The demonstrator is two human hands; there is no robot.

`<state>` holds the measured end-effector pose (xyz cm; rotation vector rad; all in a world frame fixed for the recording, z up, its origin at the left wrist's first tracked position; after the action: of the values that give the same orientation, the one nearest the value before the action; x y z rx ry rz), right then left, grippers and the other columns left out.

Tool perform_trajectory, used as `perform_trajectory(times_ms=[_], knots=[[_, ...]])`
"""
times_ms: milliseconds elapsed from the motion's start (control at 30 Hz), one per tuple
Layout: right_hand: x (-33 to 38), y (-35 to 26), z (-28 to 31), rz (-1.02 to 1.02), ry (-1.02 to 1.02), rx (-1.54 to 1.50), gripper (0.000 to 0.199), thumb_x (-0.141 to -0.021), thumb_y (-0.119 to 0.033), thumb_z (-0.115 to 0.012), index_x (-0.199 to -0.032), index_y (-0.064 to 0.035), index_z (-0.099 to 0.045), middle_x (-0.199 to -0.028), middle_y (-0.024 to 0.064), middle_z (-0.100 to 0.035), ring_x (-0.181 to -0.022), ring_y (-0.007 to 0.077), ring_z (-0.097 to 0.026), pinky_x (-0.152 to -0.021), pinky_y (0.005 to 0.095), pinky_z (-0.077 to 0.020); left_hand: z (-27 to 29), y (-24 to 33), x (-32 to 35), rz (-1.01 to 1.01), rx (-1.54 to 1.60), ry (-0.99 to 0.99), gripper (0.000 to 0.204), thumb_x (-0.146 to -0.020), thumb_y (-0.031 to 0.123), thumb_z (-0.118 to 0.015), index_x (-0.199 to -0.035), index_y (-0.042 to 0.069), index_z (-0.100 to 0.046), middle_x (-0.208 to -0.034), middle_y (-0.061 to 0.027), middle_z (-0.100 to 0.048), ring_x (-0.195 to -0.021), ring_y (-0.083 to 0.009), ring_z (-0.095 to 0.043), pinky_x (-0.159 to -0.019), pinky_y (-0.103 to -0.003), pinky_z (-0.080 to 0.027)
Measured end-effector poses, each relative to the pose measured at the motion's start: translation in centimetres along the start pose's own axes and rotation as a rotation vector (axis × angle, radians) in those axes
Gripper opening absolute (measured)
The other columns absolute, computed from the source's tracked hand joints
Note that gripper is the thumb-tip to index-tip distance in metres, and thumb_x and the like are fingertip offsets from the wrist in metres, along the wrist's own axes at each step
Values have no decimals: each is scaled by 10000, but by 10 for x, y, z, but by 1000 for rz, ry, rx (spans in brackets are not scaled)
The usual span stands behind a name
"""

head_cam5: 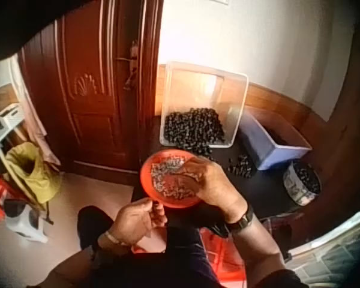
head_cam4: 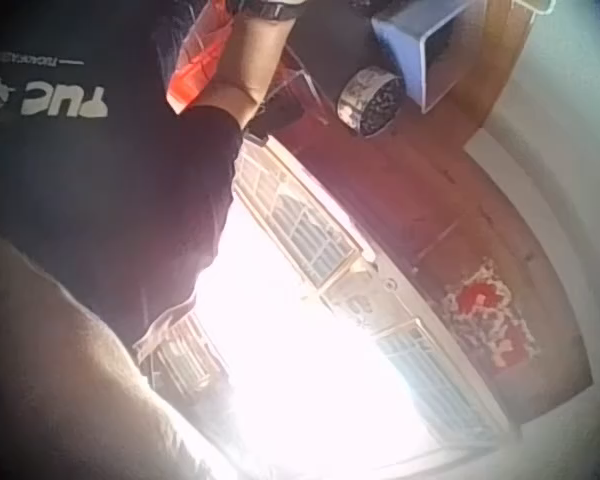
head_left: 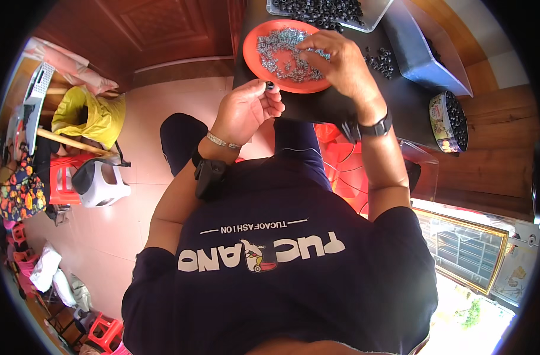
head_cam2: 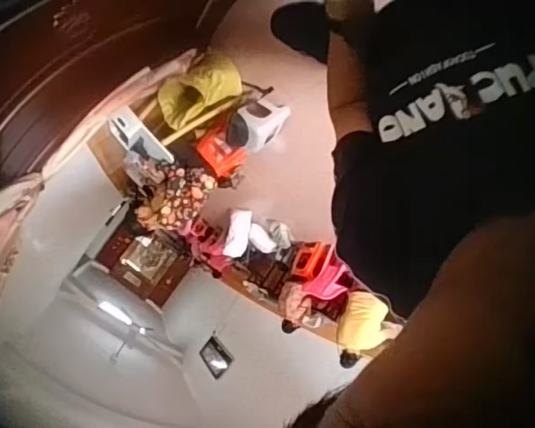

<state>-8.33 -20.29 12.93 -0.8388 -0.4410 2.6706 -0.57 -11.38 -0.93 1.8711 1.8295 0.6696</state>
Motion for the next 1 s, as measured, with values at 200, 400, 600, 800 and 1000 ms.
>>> perform_trajectory(times_ms=[200,400,600,800,1000], knots=[[-21,4,-31,163,-91,82,190,-768,-125,-659,-955,-99,-678,-980,82,-643,-919,273,-601,-792,365,-492,4,-2,-1,1,16,26,171,-927,190,-461,-934,44,-550,-912,-81,-587,-823,-230,-608,-769,-349,-485],[-15,-4,-79,281,-346,100,199,-743,-85,-678,-941,-102,-668,-973,47,-623,-990,271,-569,-822,362,-479,6,-4,2,19,-14,22,176,-937,197,-436,-933,54,-536,-916,-78,-572,-844,-225,-591,-797,-343,-456],[-16,35,-44,194,-302,294,140,-739,-100,-670,-879,-96,-667,-901,49,-625,-913,265,-576,-780,369,-485,3,-5,-1,10,-2,-4,195,-945,205,-425,-926,43,-532,-908,-86,-578,-835,-221,-604,-789,-343,-468],[-21,25,-42,134,-278,208,118,-741,-149,-666,-852,-116,-681,-858,40,-621,-909,257,-578,-770,369,-487,5,-4,-1,-1,-27,-1,196,-945,202,-426,-926,39,-531,-905,-93,-580,-833,-222,-606,-786,-348,-480],[-30,7,-67,169,-338,71,110,-723,-101,-652,-829,-96,-680,-856,67,-639,-844,274,-612,-744,377,-489,5,-5,-1,13,-21,2,195,-945,197,-425,-917,33,-528,-906,-102,-583,-831,-232,-608,-782,-355,-482]])
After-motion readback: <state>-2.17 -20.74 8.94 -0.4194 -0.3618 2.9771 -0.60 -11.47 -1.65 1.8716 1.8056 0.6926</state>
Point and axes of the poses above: each hand's wrist, its own x-axis away from the middle knuckle, its own z-axis out of the back of the hand, y = z × x, the point moved 10 cm from there along -x, towards the middle knuckle
